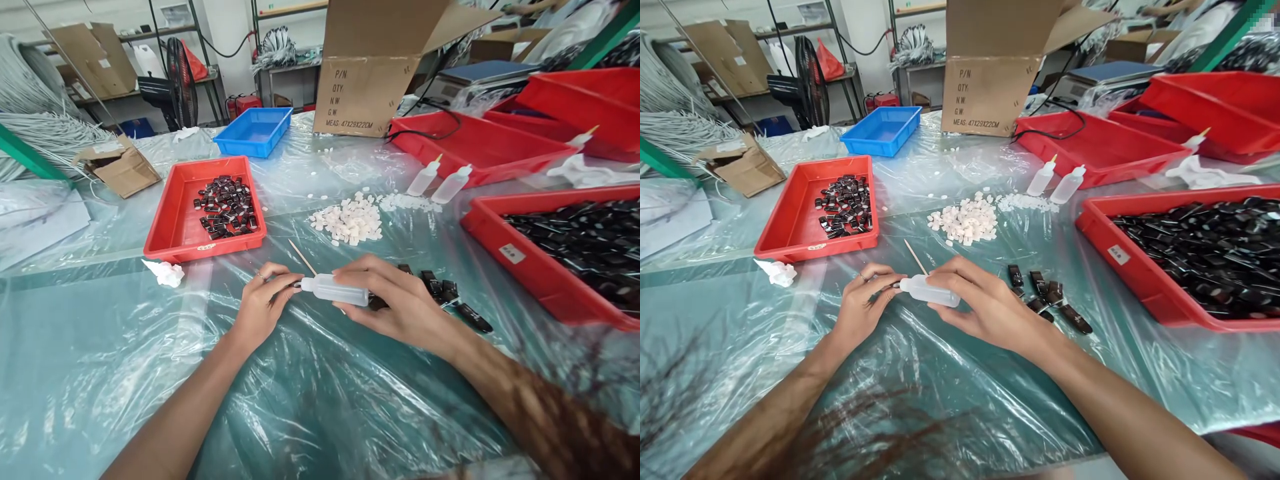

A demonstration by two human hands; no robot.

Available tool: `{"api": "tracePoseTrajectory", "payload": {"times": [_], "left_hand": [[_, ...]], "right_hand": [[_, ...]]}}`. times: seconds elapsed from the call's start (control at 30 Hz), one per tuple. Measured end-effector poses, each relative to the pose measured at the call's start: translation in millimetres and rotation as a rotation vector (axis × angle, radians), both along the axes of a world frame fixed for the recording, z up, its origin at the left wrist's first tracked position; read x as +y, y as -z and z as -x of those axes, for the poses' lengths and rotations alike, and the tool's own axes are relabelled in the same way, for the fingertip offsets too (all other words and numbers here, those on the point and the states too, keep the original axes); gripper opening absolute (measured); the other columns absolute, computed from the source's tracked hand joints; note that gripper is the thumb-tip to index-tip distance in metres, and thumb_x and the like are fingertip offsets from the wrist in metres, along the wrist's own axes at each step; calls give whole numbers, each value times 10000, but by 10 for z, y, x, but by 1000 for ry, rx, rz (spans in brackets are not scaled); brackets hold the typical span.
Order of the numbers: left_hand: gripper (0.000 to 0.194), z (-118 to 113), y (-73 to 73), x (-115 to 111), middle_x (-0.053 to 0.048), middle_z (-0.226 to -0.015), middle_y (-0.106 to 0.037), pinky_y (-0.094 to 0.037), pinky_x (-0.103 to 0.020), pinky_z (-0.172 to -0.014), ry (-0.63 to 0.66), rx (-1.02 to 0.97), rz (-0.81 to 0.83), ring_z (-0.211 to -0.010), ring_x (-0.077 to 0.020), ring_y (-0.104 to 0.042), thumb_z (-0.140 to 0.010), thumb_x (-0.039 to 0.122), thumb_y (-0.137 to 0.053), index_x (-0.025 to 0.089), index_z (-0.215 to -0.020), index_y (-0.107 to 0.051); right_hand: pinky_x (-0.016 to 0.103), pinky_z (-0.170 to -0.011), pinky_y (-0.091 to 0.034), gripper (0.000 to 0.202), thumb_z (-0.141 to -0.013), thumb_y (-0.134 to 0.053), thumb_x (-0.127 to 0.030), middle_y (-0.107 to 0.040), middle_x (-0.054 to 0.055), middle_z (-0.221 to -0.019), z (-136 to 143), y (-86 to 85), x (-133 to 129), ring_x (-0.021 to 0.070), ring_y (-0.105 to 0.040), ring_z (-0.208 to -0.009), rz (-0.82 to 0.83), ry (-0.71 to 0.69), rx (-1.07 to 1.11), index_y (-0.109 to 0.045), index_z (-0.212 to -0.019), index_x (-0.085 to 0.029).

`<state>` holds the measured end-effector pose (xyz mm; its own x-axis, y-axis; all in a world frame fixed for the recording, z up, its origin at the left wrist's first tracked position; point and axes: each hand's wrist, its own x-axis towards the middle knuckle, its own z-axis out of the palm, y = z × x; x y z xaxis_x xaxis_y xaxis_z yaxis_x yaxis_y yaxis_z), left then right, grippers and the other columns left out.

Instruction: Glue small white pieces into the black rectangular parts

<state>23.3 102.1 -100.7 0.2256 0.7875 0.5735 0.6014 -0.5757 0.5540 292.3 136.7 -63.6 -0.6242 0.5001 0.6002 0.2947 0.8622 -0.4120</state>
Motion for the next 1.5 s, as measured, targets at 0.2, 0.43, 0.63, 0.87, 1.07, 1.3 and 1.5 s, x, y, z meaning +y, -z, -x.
{"api": "tracePoseTrajectory", "payload": {"times": [0.2, 0.43, 0.63, 0.87, 1.07, 1.3, 1.5], "left_hand": [[221, -13, 20, 2, -59, -1074, -688, -607, -280, -828, 15, 2, -22, -932, -148, -716, -1099, 205, -600, 213, -1217, -787], [206, -10, 53, 21, -48, -1088, -684, -603, -274, -816, 30, -6, -58, -945, -144, -718, -1060, 126, -651, 219, -1196, -775], [185, -22, 47, 18, -42, -1063, -683, -600, -276, -789, 6, -10, -61, -910, -144, -709, -1049, 146, -681, 229, -1187, -773], [156, -43, 23, 9, -46, -1049, -693, -571, -246, -696, 3, -12, -22, -841, -130, -681, -1064, 185, -668, 224, -1174, -772], [121, -51, -19, -34, -49, -1024, -779, -586, -272, -733, -28, -33, 93, -851, -156, -708, -1103, 232, -570, 219, -1136, -686], [307, -53, -81, -100, 10, -841, -680, -548, -314, -728, 2, -22, 264, -706, -158, -658, -1153, 300, -361, 227, -1212, -653], [197, -58, -38, -69, -30, -1080, -760, -606, -325, -870, 14, -88, 229, -930, -180, -757, -1116, 287, -523, 268, -1274, -640]], "right_hand": [[292, -765, -690, 378, -1031, -673, -178, -737, 85, -1164, -24, -11, -22, 208, -780, -963, -9, -12, -11, -572, -1364, -326], [289, -807, -692, 332, -1031, -671, -140, -735, 107, -1190, -20, -27, -14, 188, -768, -968, -59, -33, -14, -604, -1339, -247], [298, -659, -644, 347, -1033, -622, -127, -718, 142, -1180, -60, 45, -38, 209, -760, -893, -188, -16, -63, -620, -1366, -225], [287, -618, -604, 335, -1015, -624, -97, -717, 156, -1170, -33, 38, -73, 176, -706, -811, -250, -3, -88, -634, -1331, -205], [309, -637, -605, 273, -970, -753, -252, -744, 46, -1053, -13, 23, 82, 198, -729, -867, 237, 88, 224, -632, -1211, -298], [322, -676, -604, 276, -955, -805, -500, -715, 25, -1003, -29, 72, 212, 181, -693, -825, 588, 96, 364, -666, -1102, -311], [345, -678, -587, 261, -944, -809, -422, -737, 34, -1003, -11, 89, 165, 198, -680, -829, 565, 76, 326, -670, -1135, -310]]}}
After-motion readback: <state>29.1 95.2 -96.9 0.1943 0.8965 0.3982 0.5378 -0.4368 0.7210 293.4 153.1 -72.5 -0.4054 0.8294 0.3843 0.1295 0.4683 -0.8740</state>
